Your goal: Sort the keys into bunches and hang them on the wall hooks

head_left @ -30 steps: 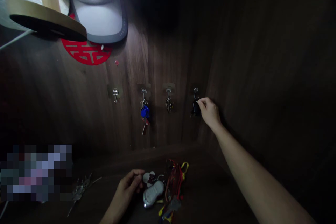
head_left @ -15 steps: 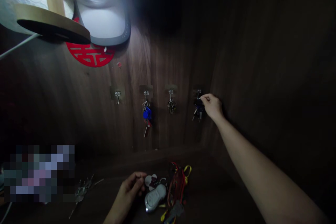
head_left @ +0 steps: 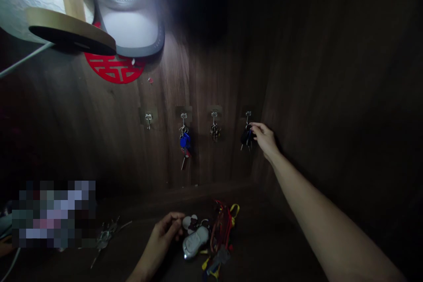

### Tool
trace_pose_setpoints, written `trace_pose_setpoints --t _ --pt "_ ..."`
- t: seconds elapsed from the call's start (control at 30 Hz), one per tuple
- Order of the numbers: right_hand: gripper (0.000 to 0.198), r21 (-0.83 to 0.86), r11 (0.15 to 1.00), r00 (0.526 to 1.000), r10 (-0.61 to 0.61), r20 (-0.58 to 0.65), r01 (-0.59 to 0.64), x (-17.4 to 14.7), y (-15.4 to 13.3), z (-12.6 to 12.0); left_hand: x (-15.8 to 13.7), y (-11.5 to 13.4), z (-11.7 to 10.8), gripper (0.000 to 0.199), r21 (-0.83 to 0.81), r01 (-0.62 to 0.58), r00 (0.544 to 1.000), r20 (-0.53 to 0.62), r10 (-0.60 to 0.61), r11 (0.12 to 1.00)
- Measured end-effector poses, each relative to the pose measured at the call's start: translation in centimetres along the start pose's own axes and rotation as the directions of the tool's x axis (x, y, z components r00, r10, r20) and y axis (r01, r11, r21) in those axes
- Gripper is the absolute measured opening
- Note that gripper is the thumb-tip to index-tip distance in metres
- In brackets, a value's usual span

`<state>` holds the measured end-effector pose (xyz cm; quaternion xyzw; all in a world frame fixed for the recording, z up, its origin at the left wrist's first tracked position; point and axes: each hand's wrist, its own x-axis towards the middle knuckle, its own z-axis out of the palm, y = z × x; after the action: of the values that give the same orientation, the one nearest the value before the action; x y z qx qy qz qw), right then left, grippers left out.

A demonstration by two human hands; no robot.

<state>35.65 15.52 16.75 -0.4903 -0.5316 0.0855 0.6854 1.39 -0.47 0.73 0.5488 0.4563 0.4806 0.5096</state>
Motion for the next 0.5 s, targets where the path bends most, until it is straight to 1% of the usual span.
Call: trace_pose_setpoints --t 0.13,0.27,0.4,0.5 --pt "0.039 -0.005 1.0 1.0 0.0 0.018 0.001 -1.4 1.0 -0.3 0.0 -0.1 -0.1 0.05 0.011 0.002 1.0 0.001 -0.002 1.0" --pt "0.045 -0.015 1.0 0.999 0.003 0.035 -0.003 -3.4 2.3 -0.6 -0.1 -0.2 -0.2 0.05 0.01 0.005 1.0 -0.001 -0.005 1.0" --pt "0.048 -0.018 1.0 0.999 0.022 0.048 -0.021 -6.2 3.2 -0.7 -0.4 0.1 -0.1 0.045 0.007 -0.008 1.0 -0.012 0.008 1.0" --pt "0.049 0.012 0.997 0.995 0.079 0.064 -0.08 -8.8 3.6 -0.3 -0.6 0.1 -0.2 0.042 0.005 -0.014 1.0 -0.024 0.014 1.0"
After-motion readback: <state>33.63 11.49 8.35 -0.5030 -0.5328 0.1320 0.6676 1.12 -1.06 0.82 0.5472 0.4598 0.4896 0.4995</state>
